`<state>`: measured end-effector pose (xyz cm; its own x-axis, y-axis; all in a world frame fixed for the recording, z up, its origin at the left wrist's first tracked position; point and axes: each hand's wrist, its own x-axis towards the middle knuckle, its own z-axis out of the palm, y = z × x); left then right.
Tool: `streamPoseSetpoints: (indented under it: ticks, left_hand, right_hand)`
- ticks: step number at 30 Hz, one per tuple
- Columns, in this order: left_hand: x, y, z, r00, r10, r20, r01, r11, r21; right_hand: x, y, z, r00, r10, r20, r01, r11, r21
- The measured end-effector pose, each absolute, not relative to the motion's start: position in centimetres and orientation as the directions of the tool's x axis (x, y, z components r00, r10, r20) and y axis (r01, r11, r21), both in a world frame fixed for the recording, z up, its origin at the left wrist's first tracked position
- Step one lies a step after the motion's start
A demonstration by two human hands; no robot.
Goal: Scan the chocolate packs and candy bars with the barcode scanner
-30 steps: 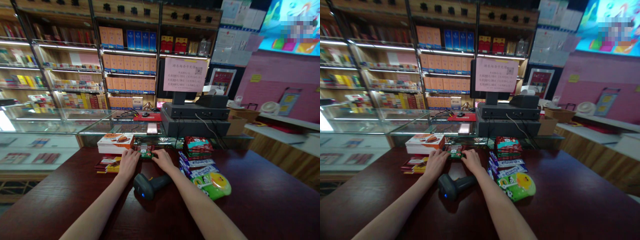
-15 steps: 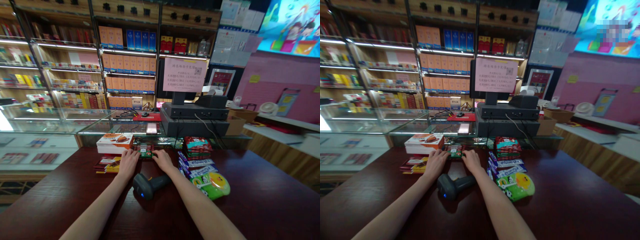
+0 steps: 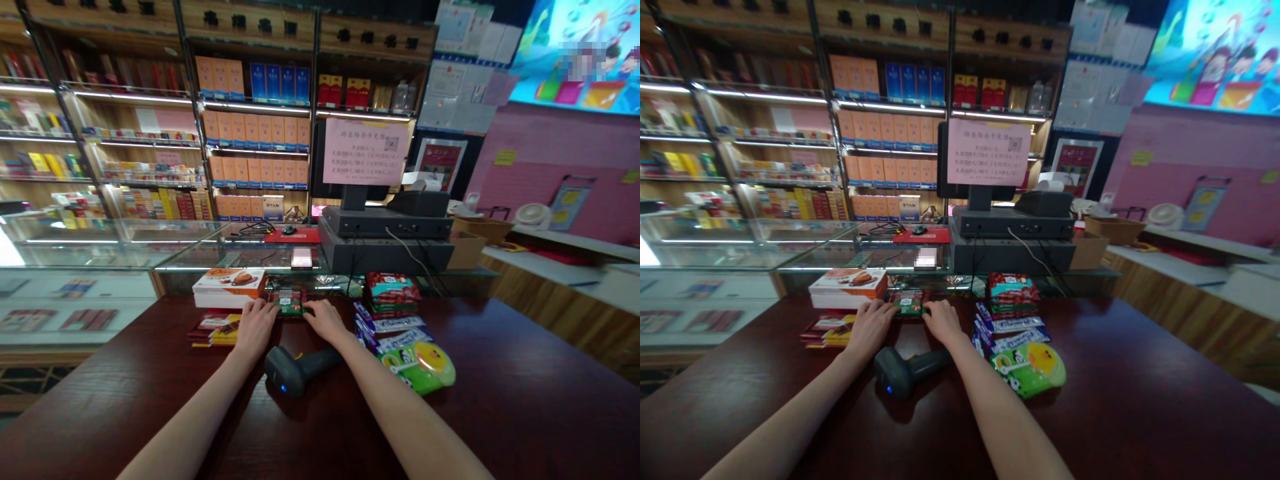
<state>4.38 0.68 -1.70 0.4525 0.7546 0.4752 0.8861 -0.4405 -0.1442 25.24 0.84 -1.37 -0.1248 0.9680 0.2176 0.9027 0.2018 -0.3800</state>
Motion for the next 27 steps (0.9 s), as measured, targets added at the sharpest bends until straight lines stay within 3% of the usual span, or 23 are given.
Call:
streamPoseSetpoints:
  ticks: [14,27]
  left_hand:
    - [4.2,-0.1,-0.3,0.478,0.754,0.450,0.876,-0.450,-0.175]
    - [5.8,0.2,0.9,0.559,0.633,0.537,0.810,-0.556,-0.187]
  right_hand:
    - [26.9,-1.1,-0.3,-0.116,0.955,0.273,0.885,0.224,-0.408]
    - [30.0,-3.4,0.8,-0.110,0.930,0.350,0.890,0.249,-0.382]
